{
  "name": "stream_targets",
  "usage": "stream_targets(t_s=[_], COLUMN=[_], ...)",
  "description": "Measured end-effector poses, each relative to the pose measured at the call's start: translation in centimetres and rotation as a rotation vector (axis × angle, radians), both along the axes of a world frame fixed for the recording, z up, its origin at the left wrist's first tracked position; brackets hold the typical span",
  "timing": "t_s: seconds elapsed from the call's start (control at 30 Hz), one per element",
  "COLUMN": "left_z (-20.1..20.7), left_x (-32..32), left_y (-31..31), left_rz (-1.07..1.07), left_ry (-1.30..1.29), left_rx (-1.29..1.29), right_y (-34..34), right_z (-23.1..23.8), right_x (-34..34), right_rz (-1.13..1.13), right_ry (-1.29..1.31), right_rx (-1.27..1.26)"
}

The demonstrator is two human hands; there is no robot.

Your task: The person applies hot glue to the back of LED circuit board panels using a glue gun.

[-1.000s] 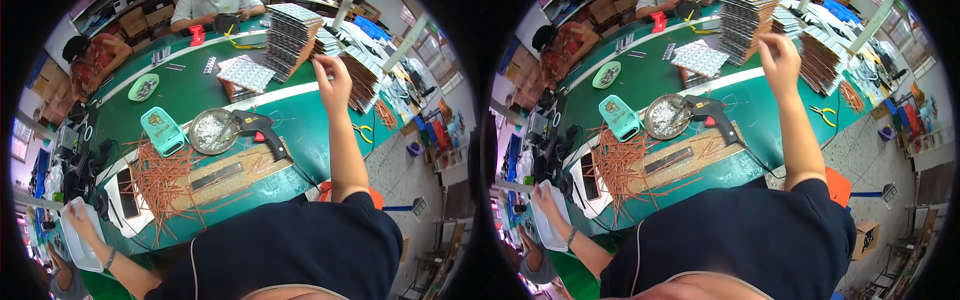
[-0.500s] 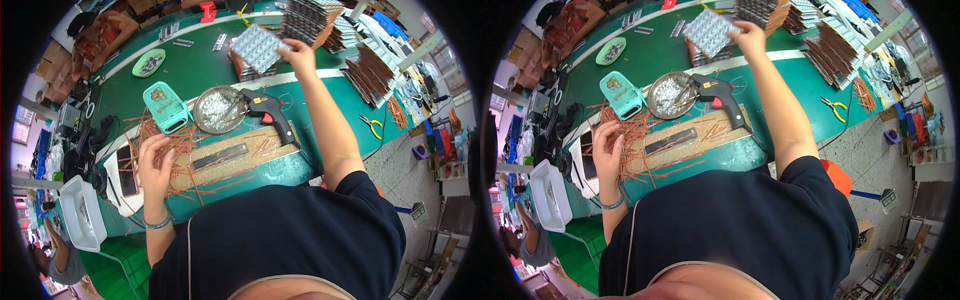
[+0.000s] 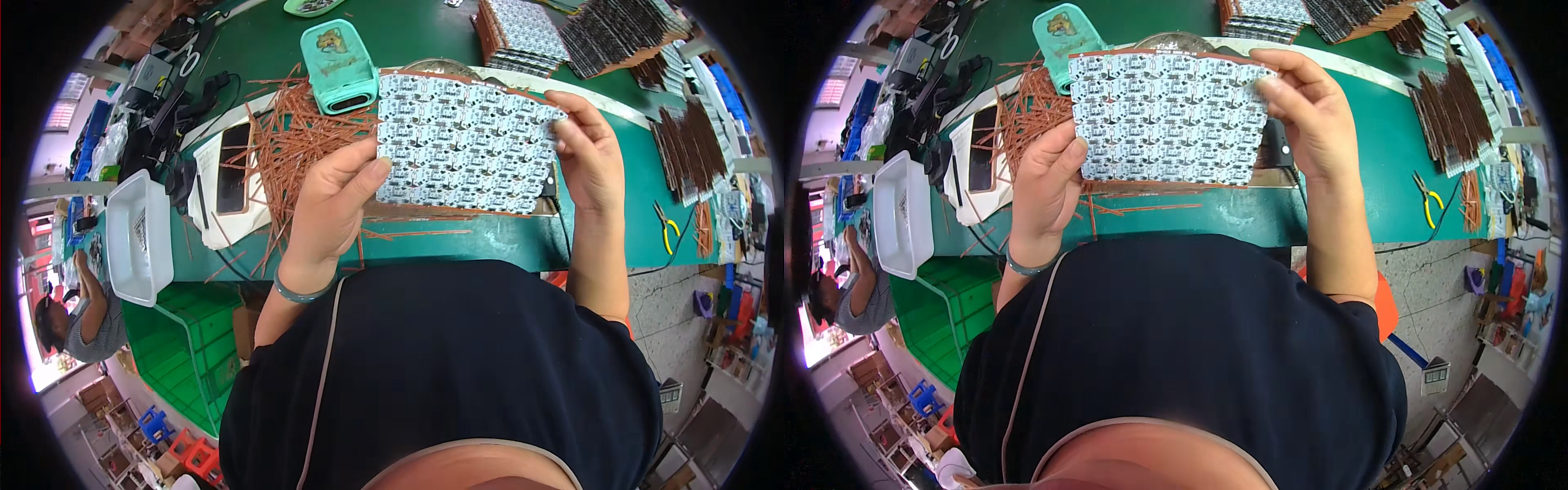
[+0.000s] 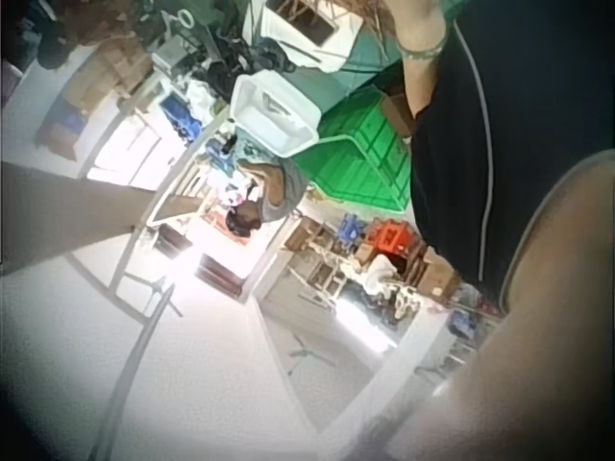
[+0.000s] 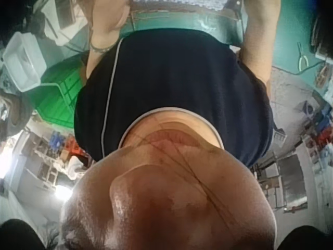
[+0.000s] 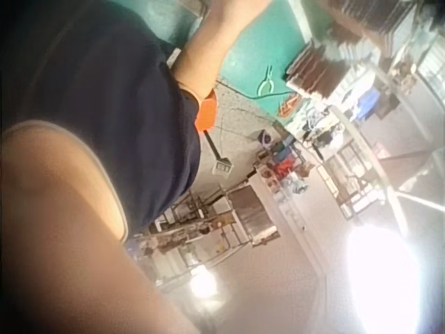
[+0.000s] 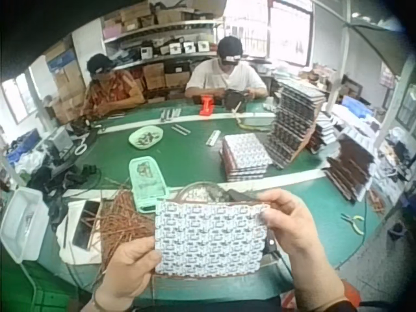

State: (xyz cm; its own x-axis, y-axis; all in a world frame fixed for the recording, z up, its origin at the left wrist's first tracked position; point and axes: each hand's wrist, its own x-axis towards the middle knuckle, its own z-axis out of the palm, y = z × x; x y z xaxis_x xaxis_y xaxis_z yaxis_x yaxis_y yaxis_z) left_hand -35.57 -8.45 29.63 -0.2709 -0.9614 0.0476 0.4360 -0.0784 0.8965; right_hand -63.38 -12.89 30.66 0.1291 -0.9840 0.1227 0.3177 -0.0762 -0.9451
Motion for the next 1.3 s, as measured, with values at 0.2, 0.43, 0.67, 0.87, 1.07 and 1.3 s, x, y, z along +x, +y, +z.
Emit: stream_targets(t_s=[0.2, 0.43, 0.67, 0.87, 1.07, 1.3], left_z=[0.2, 0.5, 0.5, 0.4, 0.1, -0.5], left_x=[0.5, 0.4, 0.5, 0.3, 0.4, 0.5], left_y=[1.0, 1.4, 1.2, 1.1, 1.2, 1.0], left_rz=[-0.041, -0.068, -0.092, -0.103, -0.11, -0.091], left_ry=[0.066, 0.082, 0.096, 0.087, 0.137, 0.14], left_rx=[0.02, -0.029, -0.018, -0.03, 0.032, 0.05], right_y=[0.8, 0.3, 0.1, 0.0, 0.1, 0.3], right_z=[-1.5, -2.1, -2.3, -2.7, -2.6, -2.1], right_x=[1.0, 1.1, 1.3, 1.1, 1.3, 0.8], right_rz=[-0.019, 0.022, 0.03, 0.015, 0.027, 0.033], right_ry=[-0.068, -0.108, -0.143, -0.151, -0.206, -0.25], right_rx=[0.048, 0.091, 0.11, 0.103, 0.117, 0.088])
